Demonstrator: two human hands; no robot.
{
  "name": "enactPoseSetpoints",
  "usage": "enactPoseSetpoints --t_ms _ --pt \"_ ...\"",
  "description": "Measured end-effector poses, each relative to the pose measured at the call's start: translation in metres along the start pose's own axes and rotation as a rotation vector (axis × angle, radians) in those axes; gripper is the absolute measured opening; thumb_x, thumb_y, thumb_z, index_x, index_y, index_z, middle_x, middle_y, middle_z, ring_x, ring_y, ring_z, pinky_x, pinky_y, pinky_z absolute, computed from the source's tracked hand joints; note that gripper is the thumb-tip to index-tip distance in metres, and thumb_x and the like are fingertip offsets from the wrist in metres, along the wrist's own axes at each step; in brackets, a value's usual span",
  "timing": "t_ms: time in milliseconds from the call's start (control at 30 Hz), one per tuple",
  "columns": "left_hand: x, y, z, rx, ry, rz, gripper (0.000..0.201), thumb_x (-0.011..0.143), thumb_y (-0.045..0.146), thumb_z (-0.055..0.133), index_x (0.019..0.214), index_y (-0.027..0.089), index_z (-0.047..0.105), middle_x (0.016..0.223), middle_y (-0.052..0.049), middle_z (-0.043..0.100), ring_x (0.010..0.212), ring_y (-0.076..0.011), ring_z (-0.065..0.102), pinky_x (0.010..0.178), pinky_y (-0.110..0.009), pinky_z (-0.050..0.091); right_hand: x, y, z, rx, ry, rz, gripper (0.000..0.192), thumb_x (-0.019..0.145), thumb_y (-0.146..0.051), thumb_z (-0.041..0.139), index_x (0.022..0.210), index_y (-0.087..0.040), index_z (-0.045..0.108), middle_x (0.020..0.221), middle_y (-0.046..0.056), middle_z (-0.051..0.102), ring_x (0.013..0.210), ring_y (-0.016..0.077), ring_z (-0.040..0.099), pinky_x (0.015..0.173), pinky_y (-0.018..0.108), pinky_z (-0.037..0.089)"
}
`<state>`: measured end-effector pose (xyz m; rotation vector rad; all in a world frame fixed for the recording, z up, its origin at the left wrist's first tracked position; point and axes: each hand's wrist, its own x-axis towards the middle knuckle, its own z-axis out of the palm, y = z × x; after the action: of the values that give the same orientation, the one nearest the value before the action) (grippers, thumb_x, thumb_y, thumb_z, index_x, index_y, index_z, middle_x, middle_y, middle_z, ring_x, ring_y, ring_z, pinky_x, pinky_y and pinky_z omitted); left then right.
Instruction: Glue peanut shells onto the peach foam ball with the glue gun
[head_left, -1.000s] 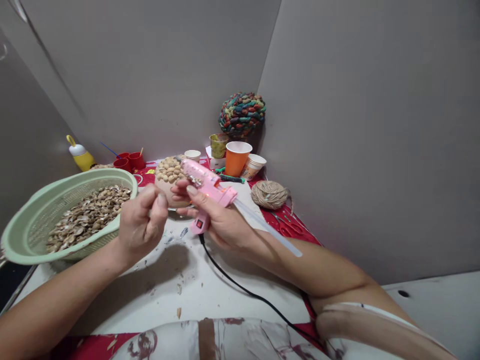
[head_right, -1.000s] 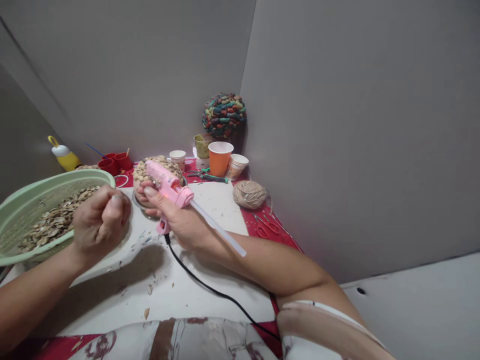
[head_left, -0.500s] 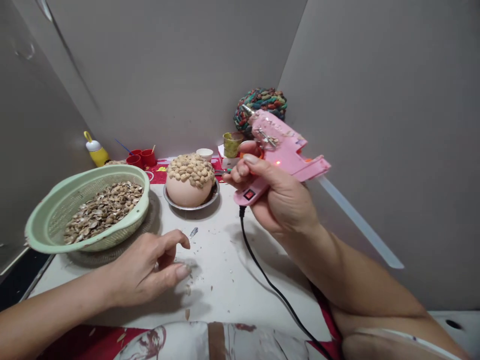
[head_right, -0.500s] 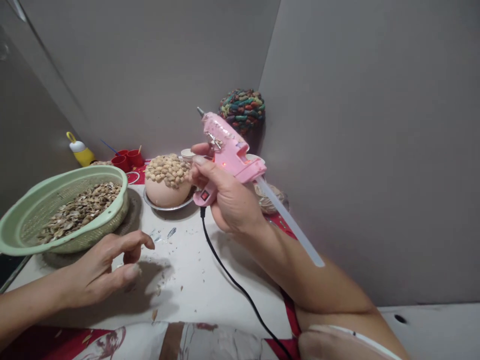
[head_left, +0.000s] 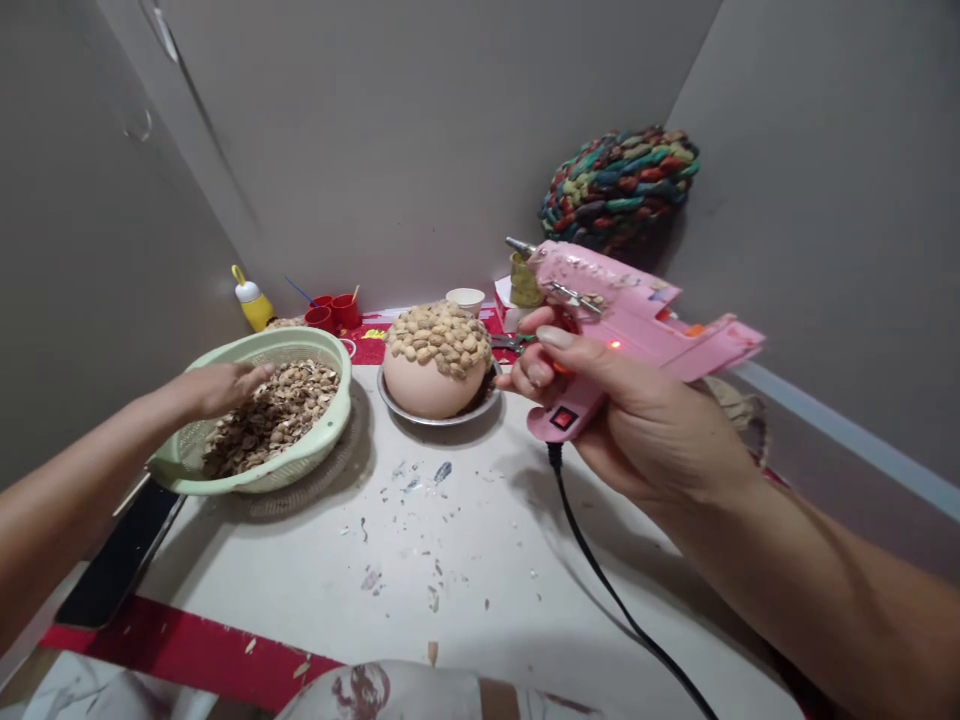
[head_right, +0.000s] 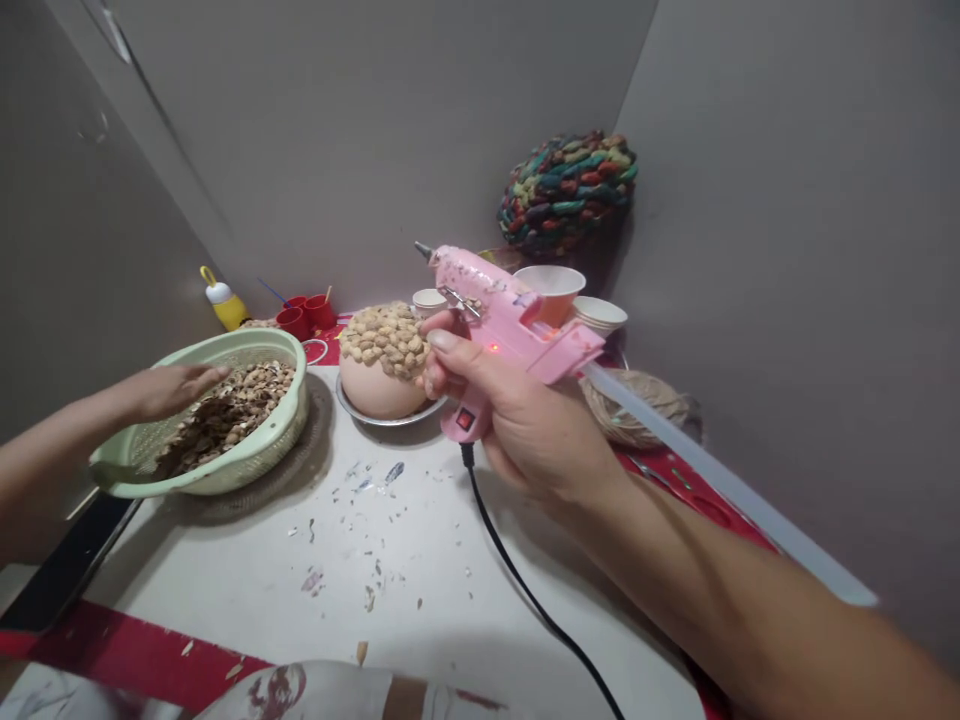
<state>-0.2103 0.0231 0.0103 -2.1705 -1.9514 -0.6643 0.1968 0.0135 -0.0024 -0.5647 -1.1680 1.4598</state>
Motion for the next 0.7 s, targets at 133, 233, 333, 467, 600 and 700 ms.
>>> enactPoseSetpoints --t_ms 133,233,333,467,600,700 --pt "0.0 -0.003 0.014 -0.024 -0.453 -0.197 0.08 0.082 0.083 0.05 0.112 0.014 0.08 0.123 -0.025 0.076 0.111 -0.0425 0.073 0.096 -0.05 0.057 0.001 0.001 0.0 -0.053 0.042 0.05 0.027 0.078 -0.034 0.082 0.093 -0.025 0.062 0.065 -0.005 0.051 0.06 0.0113 0.056 0.053 0.023 0.047" --pt "0.004 0.016 0.01 -0.141 -0.613 -0.24 0.084 0.092 0.08 0.027 0.139 0.023 0.068 0.149 -0.016 0.064 0.134 -0.0383 0.061 0.108 -0.046 0.051 0.001 0.002 0.0 -0.048 0.054 0.075 0.029 0.075 -0.033 0.085 0.091 -0.025 0.062 0.064 -0.005 0.052 0.061 0.0112 0.055 0.054 0.022 0.047" --pt "0.005 0.038 -0.003 -0.294 -0.771 -0.25 0.084 0.096 0.076 0.014 0.136 0.028 0.07 0.15 -0.009 0.064 0.137 -0.0335 0.058 0.108 -0.042 0.05 0.0 0.003 -0.001 -0.029 0.059 0.102 0.031 0.073 -0.034 0.088 0.091 -0.025 0.064 0.066 -0.005 0.054 0.062 0.0105 0.055 0.053 0.021 0.046" --pt "-0.001 0.05 -0.019 -0.268 -0.955 -0.215 0.074 0.092 0.079 0.036 0.105 0.023 0.083 0.123 -0.008 0.078 0.116 -0.0293 0.068 0.102 -0.034 0.051 -0.002 0.003 0.0 0.006 0.061 0.134 0.039 0.068 -0.038 0.093 0.092 -0.024 0.065 0.065 -0.006 0.056 0.062 0.0088 0.054 0.049 0.018 0.04" --pt "-0.005 0.026 -0.027 -0.078 -0.926 -0.34 0.066 0.075 0.079 0.061 0.071 0.015 0.077 0.077 -0.012 0.076 0.077 -0.0269 0.069 0.07 -0.031 0.055 -0.003 0.004 -0.002 0.012 0.068 0.145 0.042 0.069 -0.038 0.094 0.093 -0.022 0.065 0.068 -0.006 0.058 0.063 0.0078 0.057 0.048 0.016 0.039" --pt "-0.002 -0.003 -0.029 0.039 -0.816 -0.458 0.065 0.069 0.077 0.065 0.074 0.013 0.073 0.075 -0.014 0.074 0.067 -0.0269 0.068 0.055 -0.031 0.052 -0.003 0.005 -0.004 0.006 0.067 0.128 0.038 0.072 -0.036 0.092 0.094 -0.021 0.066 0.072 -0.005 0.058 0.064 0.0076 0.058 0.047 0.016 0.041"
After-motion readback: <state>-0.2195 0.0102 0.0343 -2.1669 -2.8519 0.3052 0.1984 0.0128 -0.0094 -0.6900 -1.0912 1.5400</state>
